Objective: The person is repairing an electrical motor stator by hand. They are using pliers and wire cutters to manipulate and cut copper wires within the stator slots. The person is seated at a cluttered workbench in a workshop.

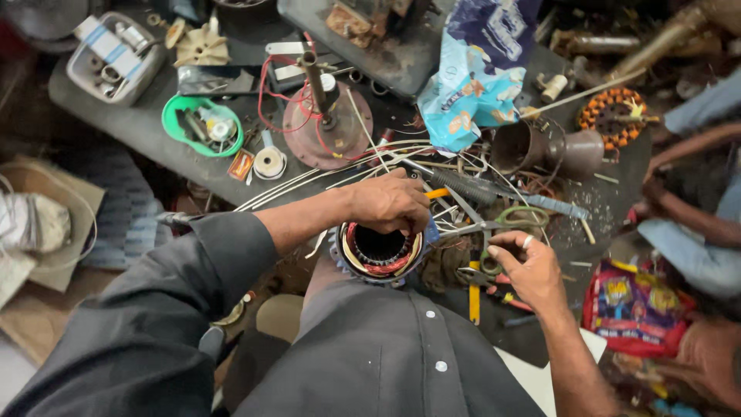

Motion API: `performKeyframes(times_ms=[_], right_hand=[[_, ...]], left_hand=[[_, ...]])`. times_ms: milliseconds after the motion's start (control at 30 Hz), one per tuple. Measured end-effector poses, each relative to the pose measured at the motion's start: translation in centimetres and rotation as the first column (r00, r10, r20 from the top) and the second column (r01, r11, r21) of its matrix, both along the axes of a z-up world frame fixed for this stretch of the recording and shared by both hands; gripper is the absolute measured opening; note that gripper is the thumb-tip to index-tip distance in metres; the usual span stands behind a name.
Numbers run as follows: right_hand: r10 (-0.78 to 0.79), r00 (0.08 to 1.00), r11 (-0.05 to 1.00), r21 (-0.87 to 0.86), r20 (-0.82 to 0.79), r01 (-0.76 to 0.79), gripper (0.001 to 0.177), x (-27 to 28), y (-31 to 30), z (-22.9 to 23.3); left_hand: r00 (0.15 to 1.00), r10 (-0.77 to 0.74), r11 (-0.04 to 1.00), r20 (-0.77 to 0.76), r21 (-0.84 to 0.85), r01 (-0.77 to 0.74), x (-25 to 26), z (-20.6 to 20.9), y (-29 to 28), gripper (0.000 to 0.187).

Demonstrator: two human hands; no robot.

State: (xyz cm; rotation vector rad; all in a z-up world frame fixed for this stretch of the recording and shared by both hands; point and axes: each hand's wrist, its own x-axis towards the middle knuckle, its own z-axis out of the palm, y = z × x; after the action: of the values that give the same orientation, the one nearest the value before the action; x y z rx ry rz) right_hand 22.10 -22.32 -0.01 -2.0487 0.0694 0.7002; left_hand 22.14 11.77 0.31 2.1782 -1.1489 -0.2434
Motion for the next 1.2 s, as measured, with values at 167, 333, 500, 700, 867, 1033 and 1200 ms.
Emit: performKeyframes(times_ms=[167,333,500,700,867,1033,1200], right_hand=[[-0.118,0.993,0.993,0.027,-0.009,0.118,0.019,-2.3,0.6,-0.1],[-0.138,0.988,0.986,-0.085,0.068,0.144,0.020,-4.4,1.5,0.3],[-0.188,0.979,0.982,-0.018,0.075,0.190,0.020,-5.1,2.2,0.0],[-0.237,0.971,0.971,0.042,0.014,0.237,0.021,-5.3,2.7,-0.8],[-0.167,0.983,0.983,-0.065,0.070,0.172,0.018,-5.2,2.8,-0.7],[-0.098,0.992,0.995,-0.025,0.077,0.100,0.018,-4.6,3.7,-0.6],[0.026,0.976,0.998,0.044,0.215,-0.036,0.018,-3.6,4.1,0.7]], left_hand=[[0.996,-0.061,0.996,-0.067,-0.070,0.057,0.8,-0.5,0.2,0.013],[0.998,0.014,0.997,-0.069,-0.071,-0.019,0.4,-0.9,-0.2,0.016],[0.999,0.035,0.999,-0.038,-0.026,-0.036,0.1,-0.9,-0.7,0.013],[0.997,-0.047,0.988,-0.060,0.145,0.055,1.0,-0.2,-1.5,0.012],[0.980,-0.137,0.973,0.144,0.207,0.105,0.2,0.4,-1.4,0.025],[0.929,-0.108,0.986,0.353,0.158,0.055,-0.6,0.3,-0.9,0.025],[0.975,0.089,0.995,0.205,0.016,-0.094,-1.6,2.0,0.2,0.043]])
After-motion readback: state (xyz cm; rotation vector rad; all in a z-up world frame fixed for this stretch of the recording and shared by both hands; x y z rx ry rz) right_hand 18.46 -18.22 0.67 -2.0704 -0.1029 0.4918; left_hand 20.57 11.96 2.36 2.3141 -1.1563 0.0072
